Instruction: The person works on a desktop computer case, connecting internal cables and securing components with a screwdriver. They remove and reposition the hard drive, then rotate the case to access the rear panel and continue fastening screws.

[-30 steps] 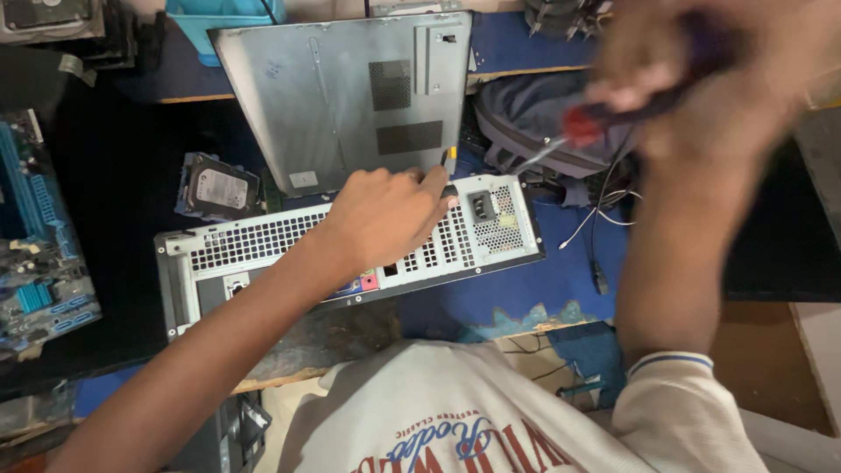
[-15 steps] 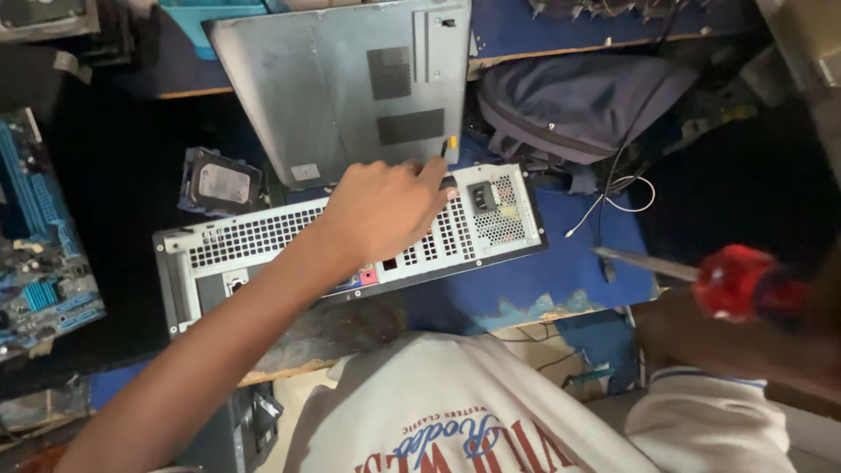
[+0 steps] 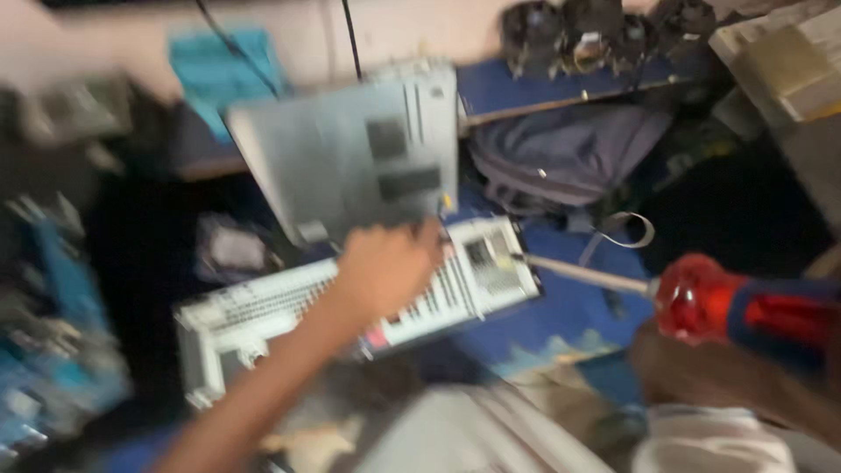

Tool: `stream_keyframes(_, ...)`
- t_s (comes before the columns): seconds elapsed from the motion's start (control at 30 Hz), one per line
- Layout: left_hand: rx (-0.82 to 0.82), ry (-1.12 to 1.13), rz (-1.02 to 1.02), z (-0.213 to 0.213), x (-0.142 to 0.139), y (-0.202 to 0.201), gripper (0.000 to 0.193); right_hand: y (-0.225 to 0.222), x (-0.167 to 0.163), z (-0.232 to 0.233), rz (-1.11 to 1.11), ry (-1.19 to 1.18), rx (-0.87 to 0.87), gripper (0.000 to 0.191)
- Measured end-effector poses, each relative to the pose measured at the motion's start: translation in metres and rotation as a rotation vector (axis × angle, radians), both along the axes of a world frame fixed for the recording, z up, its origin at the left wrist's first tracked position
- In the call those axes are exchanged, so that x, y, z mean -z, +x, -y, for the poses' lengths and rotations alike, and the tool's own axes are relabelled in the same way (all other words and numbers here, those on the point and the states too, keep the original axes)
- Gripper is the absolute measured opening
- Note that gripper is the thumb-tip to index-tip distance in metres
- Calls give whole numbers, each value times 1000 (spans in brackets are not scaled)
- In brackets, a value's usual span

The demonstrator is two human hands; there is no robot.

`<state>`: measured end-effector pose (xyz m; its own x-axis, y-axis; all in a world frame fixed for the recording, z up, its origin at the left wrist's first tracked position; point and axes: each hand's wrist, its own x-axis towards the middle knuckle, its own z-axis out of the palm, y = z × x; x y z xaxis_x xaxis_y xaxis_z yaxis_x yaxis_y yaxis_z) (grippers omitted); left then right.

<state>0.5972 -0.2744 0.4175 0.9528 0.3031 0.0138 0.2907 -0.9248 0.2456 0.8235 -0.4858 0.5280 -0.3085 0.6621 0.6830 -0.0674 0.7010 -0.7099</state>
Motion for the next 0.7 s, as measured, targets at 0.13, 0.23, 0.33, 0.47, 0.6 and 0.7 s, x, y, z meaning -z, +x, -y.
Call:
stream_keyframes(0.13, 42, -80, 27, -2, -15, 1, 32, 9, -23, -23, -8, 29, 10, 30)
stream_keyframes(0.23, 69, 27, 125, -5, -27, 6, 35, 4, -35, -20, -7, 71, 3, 31)
stream_keyframes(0.33, 63, 22, 80, -18, -26, 22, 34, 18, -38, -22, -4, 71, -11, 31)
stream_keyframes(0.47, 31, 1, 90, -20, -18, 30, 33, 20, -15, -26, -29, 79, 0, 32)
stream_keyframes(0.6, 29, -13, 62, -23, -21, 29, 35, 20, -5, -27, -47, 95, 24, 33)
stream_keyframes(0.7, 26, -24, 73, -21, -28, 32, 36, 15, -3, -24, -56, 86, 43, 33)
